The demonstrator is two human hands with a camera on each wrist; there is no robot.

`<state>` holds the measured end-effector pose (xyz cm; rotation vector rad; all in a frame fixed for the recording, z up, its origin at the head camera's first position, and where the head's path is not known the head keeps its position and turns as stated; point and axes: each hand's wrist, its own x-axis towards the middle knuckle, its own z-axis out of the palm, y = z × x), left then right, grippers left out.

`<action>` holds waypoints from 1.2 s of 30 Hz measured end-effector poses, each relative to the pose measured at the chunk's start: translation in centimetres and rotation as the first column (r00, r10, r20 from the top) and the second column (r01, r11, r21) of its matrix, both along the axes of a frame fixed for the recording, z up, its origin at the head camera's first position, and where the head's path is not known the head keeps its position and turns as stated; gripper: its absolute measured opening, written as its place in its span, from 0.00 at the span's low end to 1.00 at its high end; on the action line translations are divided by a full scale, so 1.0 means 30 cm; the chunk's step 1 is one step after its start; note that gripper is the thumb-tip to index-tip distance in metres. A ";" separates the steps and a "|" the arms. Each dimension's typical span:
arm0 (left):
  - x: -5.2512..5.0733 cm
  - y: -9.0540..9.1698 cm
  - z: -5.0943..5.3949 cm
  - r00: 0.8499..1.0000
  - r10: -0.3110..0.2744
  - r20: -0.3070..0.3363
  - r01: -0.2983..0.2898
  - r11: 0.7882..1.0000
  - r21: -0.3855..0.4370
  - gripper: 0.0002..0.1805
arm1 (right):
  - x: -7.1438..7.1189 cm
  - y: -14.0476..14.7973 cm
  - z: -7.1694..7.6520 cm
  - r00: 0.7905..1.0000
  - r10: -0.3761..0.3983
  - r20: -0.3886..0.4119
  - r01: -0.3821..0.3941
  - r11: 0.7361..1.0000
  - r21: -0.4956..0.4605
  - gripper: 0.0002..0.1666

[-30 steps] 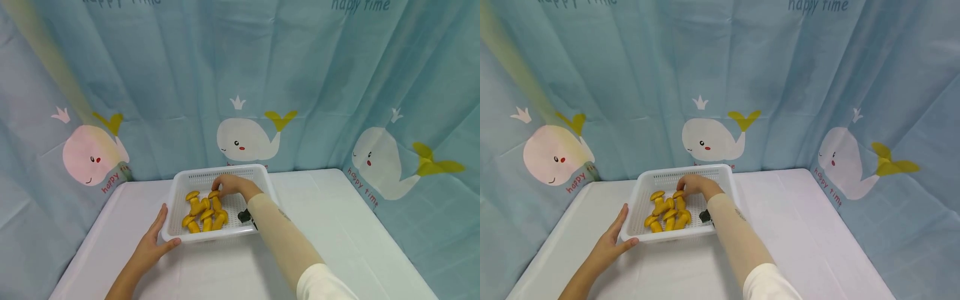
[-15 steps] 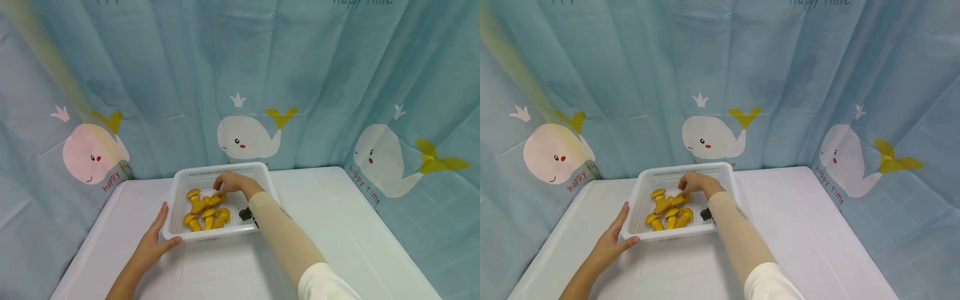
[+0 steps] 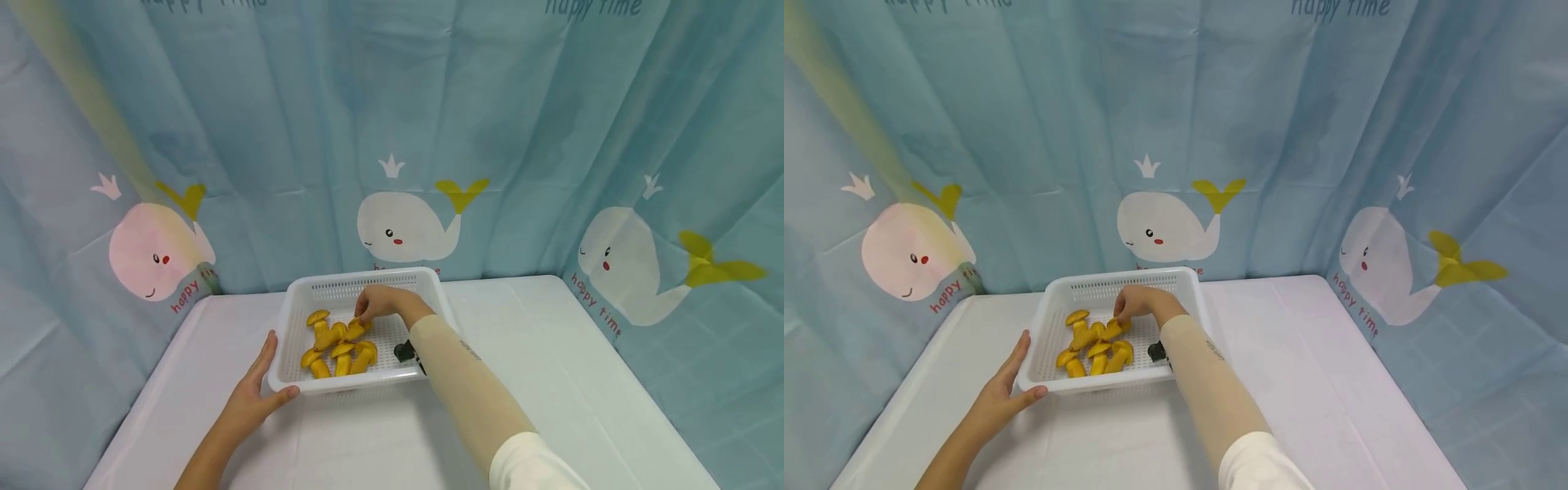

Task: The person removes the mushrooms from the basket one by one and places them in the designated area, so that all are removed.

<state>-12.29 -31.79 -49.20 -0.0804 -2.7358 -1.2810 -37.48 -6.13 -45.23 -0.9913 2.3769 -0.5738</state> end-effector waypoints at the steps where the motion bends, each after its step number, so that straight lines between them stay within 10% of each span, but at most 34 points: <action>1: 0.000 0.001 0.000 1.000 0.002 0.002 -0.002 1.000 -0.003 0.62 | 0.002 0.002 0.004 1.000 0.001 -0.002 -0.001 1.000 -0.007 0.07; 21: -0.002 0.002 0.005 1.000 0.013 0.022 -0.013 1.000 -0.015 0.62 | 0.085 0.094 0.238 0.986 -0.009 -0.169 -0.036 0.965 -0.260 0.16; 36: -0.004 0.004 0.007 0.999 0.015 0.028 -0.015 1.000 -0.012 0.62 | 0.159 0.247 0.279 0.968 -0.126 -0.217 0.023 0.906 -0.423 0.16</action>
